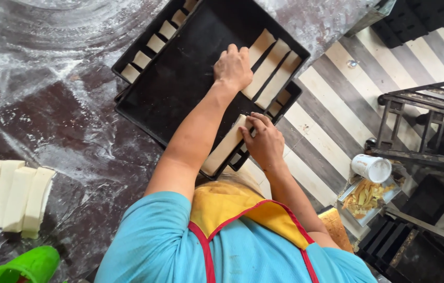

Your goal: The recorder is placing strips of dough into metal trays and brushing them with a liquid mixture in a bakery.

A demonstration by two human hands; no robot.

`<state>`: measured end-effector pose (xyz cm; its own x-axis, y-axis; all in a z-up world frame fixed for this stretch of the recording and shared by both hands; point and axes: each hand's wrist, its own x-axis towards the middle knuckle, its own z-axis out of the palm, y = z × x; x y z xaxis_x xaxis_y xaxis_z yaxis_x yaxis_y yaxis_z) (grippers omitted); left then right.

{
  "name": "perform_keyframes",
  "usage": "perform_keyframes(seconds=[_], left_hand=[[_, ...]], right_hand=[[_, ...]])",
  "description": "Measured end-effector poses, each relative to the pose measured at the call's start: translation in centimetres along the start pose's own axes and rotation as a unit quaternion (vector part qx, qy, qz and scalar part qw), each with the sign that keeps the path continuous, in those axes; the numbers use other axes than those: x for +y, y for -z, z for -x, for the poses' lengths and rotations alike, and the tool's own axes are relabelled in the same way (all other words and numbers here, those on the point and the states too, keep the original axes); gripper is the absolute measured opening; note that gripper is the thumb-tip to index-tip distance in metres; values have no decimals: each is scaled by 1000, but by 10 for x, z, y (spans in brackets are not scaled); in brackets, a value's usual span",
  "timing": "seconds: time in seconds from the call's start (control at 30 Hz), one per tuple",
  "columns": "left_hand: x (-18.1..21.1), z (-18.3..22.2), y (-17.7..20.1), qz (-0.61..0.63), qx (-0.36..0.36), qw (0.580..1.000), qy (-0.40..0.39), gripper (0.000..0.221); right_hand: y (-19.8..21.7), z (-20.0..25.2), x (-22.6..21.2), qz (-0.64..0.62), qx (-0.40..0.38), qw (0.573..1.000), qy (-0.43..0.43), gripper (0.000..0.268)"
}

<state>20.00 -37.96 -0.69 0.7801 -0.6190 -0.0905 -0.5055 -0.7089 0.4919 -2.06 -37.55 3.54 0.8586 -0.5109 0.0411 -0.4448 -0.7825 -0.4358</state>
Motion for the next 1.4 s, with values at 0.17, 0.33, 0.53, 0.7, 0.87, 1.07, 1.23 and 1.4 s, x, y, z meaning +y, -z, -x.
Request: perform_keyframes(seconds=[0.17, 0.33, 0.53, 0.7, 0.87, 1.07, 1.23, 1.4], left_hand=[[11, 4, 8, 4, 11, 1000, -11, 32], [4, 12, -2, -8, 8, 1000, 16, 28], [-1, 10, -4, 22, 17, 1000, 11, 31], [-8, 22, 42, 34, 4, 999, 7, 56], [-84, -1, 14, 53, 123, 987, 90, 42], [-59, 17, 50, -9, 33, 999, 18, 57], [-44, -6, 27, -34, 9, 999, -1, 50], [-45, -45, -8, -18, 55, 998, -18, 24]], right_hand=[[2, 2, -4, 10, -13, 1000, -16, 30], [6, -6, -6, -16, -25, 1000, -10, 24], [20, -21, -21, -121, -114, 985, -38, 24], [15, -57, -12, -221, -181, 958, 24, 31], [24, -105, -41, -166, -115, 978, 44, 49], [32, -90, -28, 48, -70, 996, 39, 76], [10, -42, 8, 116, -158, 979, 52, 63], [17, -14, -7, 73, -124, 990, 11, 45]])
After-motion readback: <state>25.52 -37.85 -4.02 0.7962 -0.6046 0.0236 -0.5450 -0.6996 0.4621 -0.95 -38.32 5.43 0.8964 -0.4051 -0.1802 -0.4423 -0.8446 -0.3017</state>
